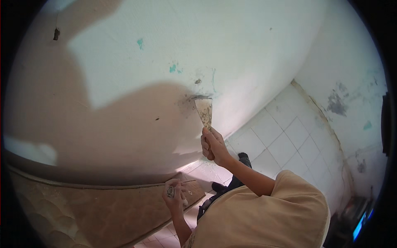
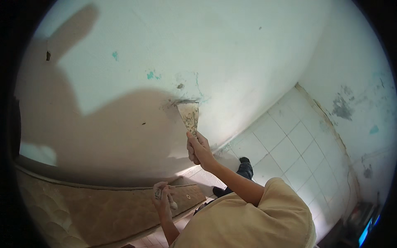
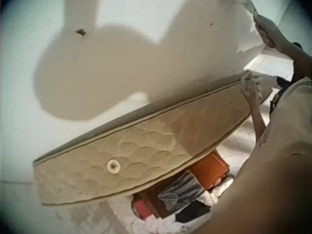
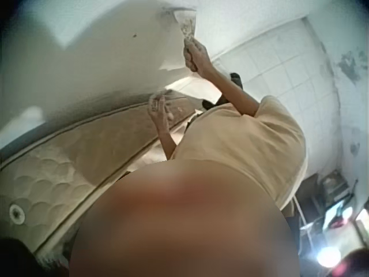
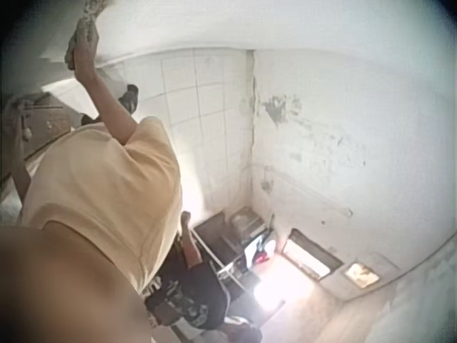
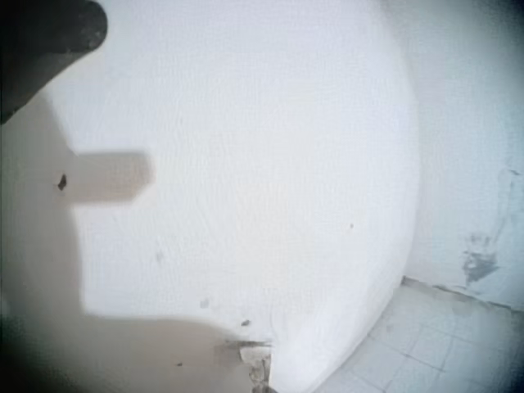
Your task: The person scrapes and smooths a damaged section of a wall using a putty knife.
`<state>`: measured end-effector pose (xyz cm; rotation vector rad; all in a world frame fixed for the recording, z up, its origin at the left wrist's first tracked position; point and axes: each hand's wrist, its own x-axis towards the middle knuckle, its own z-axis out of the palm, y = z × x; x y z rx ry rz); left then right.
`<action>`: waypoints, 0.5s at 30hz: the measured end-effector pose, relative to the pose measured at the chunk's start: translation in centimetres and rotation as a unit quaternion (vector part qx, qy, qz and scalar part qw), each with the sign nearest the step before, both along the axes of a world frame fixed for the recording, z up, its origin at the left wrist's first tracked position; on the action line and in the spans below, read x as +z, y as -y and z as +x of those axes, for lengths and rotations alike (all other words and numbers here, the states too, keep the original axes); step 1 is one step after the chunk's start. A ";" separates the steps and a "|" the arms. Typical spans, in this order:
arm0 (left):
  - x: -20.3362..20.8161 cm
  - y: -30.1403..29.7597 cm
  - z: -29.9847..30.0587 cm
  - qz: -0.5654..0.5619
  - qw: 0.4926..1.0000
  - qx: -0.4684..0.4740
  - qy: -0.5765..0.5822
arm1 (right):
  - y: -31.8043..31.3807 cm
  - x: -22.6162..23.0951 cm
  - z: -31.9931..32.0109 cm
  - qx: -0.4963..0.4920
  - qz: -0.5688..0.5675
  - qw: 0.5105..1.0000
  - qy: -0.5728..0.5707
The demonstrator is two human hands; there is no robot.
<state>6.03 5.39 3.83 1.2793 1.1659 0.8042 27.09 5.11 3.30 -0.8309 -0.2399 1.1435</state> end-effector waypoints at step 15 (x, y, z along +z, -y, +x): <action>-0.5 -0.7 -3.2 -0.003 0.996 -0.085 0.018 | -1.9 -0.4 -0.2 -0.113 -0.086 0.981 0.133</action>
